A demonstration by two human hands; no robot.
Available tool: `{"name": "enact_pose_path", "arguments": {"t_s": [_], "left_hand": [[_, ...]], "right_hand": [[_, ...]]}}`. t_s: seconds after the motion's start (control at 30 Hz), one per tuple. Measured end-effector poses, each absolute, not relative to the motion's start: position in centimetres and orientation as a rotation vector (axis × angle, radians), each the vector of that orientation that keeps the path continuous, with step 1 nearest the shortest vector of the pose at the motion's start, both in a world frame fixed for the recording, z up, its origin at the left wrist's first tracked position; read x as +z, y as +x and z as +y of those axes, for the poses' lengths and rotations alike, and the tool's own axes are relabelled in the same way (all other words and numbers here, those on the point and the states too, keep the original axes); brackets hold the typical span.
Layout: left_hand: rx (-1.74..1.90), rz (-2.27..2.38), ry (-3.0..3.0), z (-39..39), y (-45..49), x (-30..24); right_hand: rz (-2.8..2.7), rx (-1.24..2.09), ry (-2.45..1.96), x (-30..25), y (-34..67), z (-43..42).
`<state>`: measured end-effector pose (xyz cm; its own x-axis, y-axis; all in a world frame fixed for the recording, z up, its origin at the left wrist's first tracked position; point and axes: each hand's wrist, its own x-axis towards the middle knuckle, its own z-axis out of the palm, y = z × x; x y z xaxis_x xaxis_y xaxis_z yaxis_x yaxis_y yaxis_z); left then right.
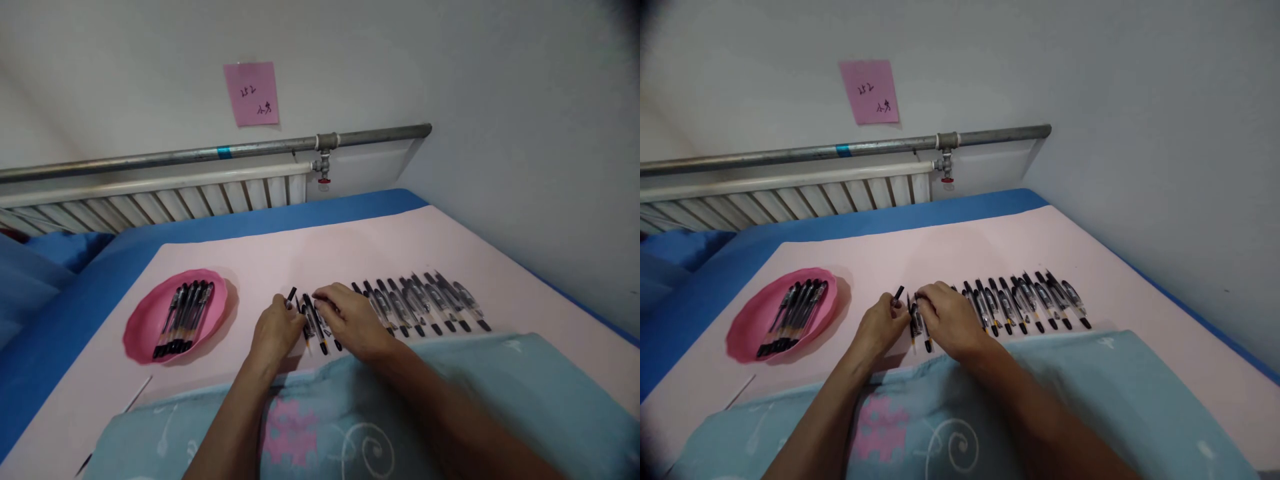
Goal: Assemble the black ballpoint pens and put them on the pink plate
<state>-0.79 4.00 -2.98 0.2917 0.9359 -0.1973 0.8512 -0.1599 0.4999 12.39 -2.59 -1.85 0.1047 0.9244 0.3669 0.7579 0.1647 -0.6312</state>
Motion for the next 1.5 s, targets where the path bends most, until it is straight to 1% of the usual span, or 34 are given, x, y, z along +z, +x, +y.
{"name": "enact_pose_path", "arguments": {"t_s": [0.4,0.7,0.93,1.1,1.17,1.2,1.27,1.33,1.4,1.5], "left_hand": [[0.083,1.611,2.109,4.3,-1.1,-3.6],[0.132,1.674,2.178,5.0,-0.2,-3.4],[0.078,1.672,2.161,6.3,-0.7,-3.5],[0.153,1.693,2.125,6.7,-1.6,-3.4],[0.275,1.656,2.074,6.6,-1.7,-3.0],[0.377,1.599,1.993,6.4,-1.6,-2.8],[0.590,1.408,1.727,5.8,-1.5,-2.3],[0.726,1.205,1.464,4.9,-1.2,-2.0],[0.759,1.091,1.357,4.1,-0.9,-1.9],[0.778,1.041,1.342,3.4,-0.7,-1.9]], "right_hand": [[-1.705,0.275,-1.599,-2.2,12.5,-2.5],[-1.741,0.269,-1.590,-2.4,12.4,-2.5],[-1.775,0.277,-1.624,-2.4,12.3,-2.5],[-1.775,0.318,-1.616,-2.3,12.3,-2.5],[-1.708,0.407,-1.606,-2.2,12.1,-2.6],[-1.655,0.506,-1.596,-2.2,11.9,-2.6],[-1.519,0.797,-1.553,-2.1,11.5,-2.7],[-1.380,1.080,-1.495,-2.0,11.0,-2.7],[-1.255,1.252,-1.458,-1.9,10.6,-2.7],[-1.123,1.394,-1.409,-1.8,10.0,-2.8]]}}
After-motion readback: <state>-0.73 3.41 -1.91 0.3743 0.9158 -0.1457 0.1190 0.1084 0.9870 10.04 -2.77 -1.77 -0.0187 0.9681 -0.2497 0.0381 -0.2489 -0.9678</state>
